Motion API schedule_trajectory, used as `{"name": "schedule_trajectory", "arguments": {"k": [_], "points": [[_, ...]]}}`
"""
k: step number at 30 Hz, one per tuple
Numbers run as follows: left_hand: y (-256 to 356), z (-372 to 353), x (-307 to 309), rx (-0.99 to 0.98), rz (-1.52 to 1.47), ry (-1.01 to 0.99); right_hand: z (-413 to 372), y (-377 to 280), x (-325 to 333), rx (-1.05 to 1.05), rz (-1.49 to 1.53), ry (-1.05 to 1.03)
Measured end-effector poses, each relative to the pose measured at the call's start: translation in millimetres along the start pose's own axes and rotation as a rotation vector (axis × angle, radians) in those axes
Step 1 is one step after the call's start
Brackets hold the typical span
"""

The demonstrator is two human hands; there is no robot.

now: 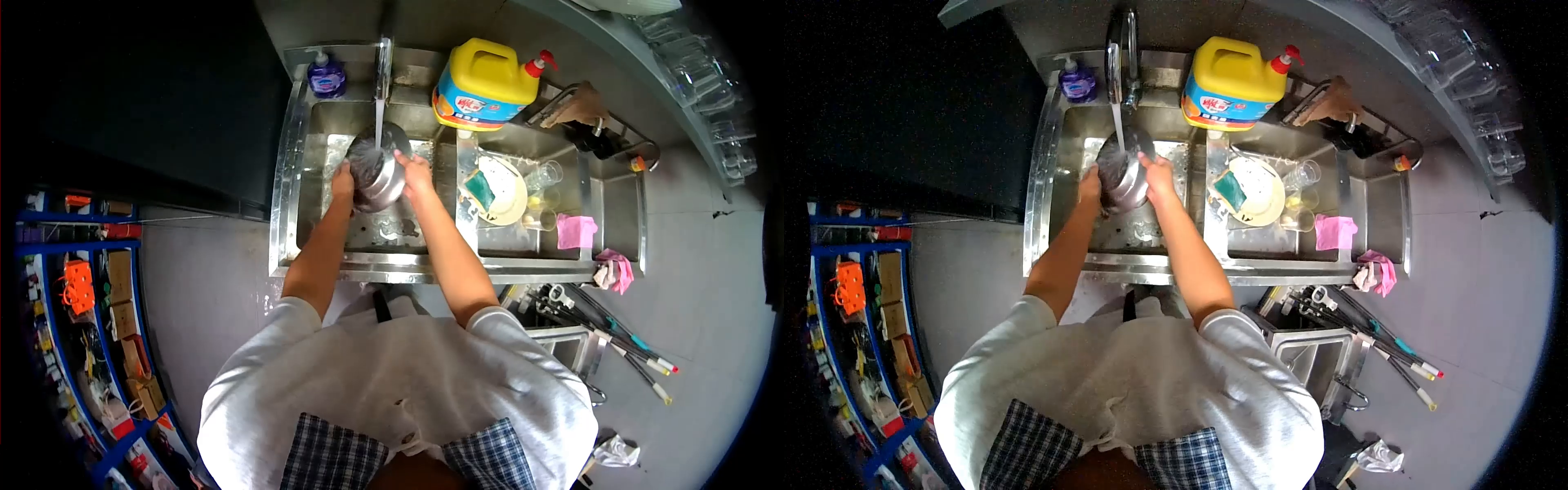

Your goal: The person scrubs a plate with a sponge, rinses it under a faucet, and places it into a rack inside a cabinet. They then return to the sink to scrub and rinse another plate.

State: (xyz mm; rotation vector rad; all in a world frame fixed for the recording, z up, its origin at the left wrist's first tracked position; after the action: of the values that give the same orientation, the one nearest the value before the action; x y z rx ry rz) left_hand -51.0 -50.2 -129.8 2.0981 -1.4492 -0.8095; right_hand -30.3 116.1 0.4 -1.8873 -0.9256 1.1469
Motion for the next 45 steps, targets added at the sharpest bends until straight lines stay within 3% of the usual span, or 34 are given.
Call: {"name": "schedule_trajectory", "arguments": {"k": [1, 2, 3, 4, 7, 8, 9, 10, 12, 14, 16, 17, 18, 20, 21, 22, 23, 24, 25, 27, 29, 30, 32, 34, 35, 36, 37, 38, 39, 40, 42, 45], "points": [[-7, -5, -8, 0.191, -0.329, -0.072, 7, 8, -4, 0.089, -0.102, -0.075], [-12, -10, -16, 0.186, -0.368, -0.158, 13, 16, -10, 0.180, -0.201, -0.151], [-14, -21, -23, 0.182, -0.406, -0.243, 20, 29, -13, 0.332, -0.513, -0.193], [-9, -31, -27, 0.179, -0.444, -0.328, 12, 24, -21, 0.676, -0.799, -0.246], [58, -52, -35, 0.243, -0.562, -0.387, -10, 21, -25, 0.856, -1.133, -0.449], [84, -79, -38, 0.118, -0.614, -0.617, -8, 27, -18, 0.930, -1.231, -0.514], [88, -80, -34, 0.123, -0.467, -0.501, -7, 28, -16, 1.009, -1.330, -0.572], [93, -78, -29, 0.129, -0.317, -0.394, -10, 25, -16, 0.930, -1.376, -0.658], [57, -17, 4, 0.080, -0.176, -0.469, -16, 8, -13, 0.774, -1.491, -0.784], [32, 15, 22, 0.080, -0.113, -0.475, -20, -12, -8, 0.786, -1.611, -0.998], [21, 26, 34, 0.089, -0.141, -0.475, -15, -23, 10, 0.584, -1.420, -0.962], [38, -11, 15, 0.096, -0.187, -0.403, -1, -24, 17, 0.492, -1.511, -0.912], [53, -59, -6, 0.111, -0.234, -0.320, 14, -16, 25, 0.535, -1.682, -0.822], [51, -79, -28, 0.140, -0.330, -0.287, 27, -17, 15, 0.717, -1.759, -0.690], [47, -77, -35, 0.111, -0.339, -0.324, 27, -13, -4, 0.638, -1.715, -0.679], [52, -86, -47, 0.140, -0.336, -0.277, 24, -9, -19, 0.691, -1.678, -0.794], [45, -78, -47, -0.004, -0.387, -0.332, 22, 1, -36, 0.664, -1.614, -0.803], [37, -67, -46, -0.155, -0.440, -0.388, 15, 22, -33, 0.707, -1.249, -0.796], [33, -65, -39, -0.115, -0.441, -0.375, 20, 36, -26, 0.815, -1.329, -0.936], [38, -78, -23, -0.063, -0.440, -0.325, 0, 1, -8, 0.603, -1.573, -1.040], [35, -90, -27, -0.032, -0.472, -0.322, 19, -14, 5, 0.466, -1.726, -0.791], [27, -81, -26, -0.016, -0.489, -0.353, 23, -6, 5, 0.546, -1.861, -0.698], [10, -52, -25, 0.068, -0.433, -0.223, 13, 0, -31, 0.374, -1.709, -0.811], [24, -77, -25, 0.010, -0.422, -0.261, 11, 49, -21, 0.635, -1.409, -0.995], [33, -89, -21, 0.048, -0.416, -0.228, -2, 38, -14, 0.606, -1.314, -1.078], [32, -97, -14, 0.094, -0.410, -0.193, 6, 42, 3, 0.575, -1.466, -1.057], [18, -72, -4, 0.040, -0.526, -0.304, 29, 49, 20, 0.543, -1.621, -1.036], [28, -100, -14, 0.040, -0.488, -0.273, 46, 50, 30, 0.511, -1.773, -1.018], [28, -103, -23, 0.014, -0.456, -0.223, 19, 7, 11, 0.451, -1.814, -0.852], [29, -105, -29, -0.012, -0.425, -0.175, 39, 45, 13, 0.698, -1.722, -0.844], [35, -103, -38, -0.094, -0.441, -0.204, 16, 46, -22, 0.696, -1.322, -0.810], [37, -95, -22, -0.064, -0.491, -0.253, 5, 0, -7, 0.794, -1.517, -1.178]]}}
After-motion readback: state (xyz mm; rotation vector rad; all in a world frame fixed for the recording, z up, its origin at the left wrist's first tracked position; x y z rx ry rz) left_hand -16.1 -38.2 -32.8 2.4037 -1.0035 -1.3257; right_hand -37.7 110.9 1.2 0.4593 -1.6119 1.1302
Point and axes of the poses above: each hand's wrist, its own z-axis towards the middle knuckle, its own x-axis out of the back of the hand, y = z × x, the point moved 1 cm from there along z, towards the middle knuckle, and after that the axes turned 9 degrees about x, right-handed, at the moved point
